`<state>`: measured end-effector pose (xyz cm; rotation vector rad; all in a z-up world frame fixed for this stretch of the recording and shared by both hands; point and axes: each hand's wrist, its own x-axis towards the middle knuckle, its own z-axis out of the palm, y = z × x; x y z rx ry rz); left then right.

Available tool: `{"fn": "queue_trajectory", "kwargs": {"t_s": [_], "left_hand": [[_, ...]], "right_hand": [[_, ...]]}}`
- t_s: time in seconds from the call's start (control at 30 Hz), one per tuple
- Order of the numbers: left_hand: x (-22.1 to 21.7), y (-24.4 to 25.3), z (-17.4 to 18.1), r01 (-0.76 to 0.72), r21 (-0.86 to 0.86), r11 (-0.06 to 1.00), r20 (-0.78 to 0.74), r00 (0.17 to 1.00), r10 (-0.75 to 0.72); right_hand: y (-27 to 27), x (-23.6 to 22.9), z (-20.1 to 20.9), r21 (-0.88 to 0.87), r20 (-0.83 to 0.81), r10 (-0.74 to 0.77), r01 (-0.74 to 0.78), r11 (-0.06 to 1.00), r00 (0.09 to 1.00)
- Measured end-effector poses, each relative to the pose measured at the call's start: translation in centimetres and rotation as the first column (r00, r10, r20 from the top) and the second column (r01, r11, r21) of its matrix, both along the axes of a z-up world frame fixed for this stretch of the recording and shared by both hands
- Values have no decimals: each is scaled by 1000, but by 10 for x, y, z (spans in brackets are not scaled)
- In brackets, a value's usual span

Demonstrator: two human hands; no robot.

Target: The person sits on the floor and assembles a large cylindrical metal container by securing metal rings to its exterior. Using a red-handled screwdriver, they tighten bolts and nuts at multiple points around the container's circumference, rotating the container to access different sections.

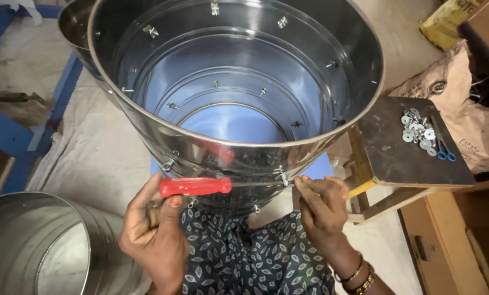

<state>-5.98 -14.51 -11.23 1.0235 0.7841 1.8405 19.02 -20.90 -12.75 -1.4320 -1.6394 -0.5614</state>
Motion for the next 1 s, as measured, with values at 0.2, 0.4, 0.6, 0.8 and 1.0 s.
{"fn": "queue_trajectory", "kwargs": {"t_s": [0.2, 0.4, 0.6, 0.8, 1.0], "left_hand": [[13, -5, 74, 37, 190, 981, -381, 924, 39], [38, 0, 129, 247, 405, 880, -578, 815, 38], [71, 7, 159, 387, 506, 771, -625, 780, 19], [108, 17, 157, 463, 581, 669, -673, 736, 74], [123, 14, 160, 547, 497, 674, -755, 655, 25]], "right_hand": [[3, -18, -18, -28, -158, -48, 44, 999, 986], [2, -35, -30, -51, -375, 11, -32, 998, 927], [5, -46, -44, 3, -603, 135, -168, 986, 786], [3, -45, -51, 48, -557, 215, -227, 973, 803], [4, -40, -79, -5, -629, 173, -227, 974, 758]]}}
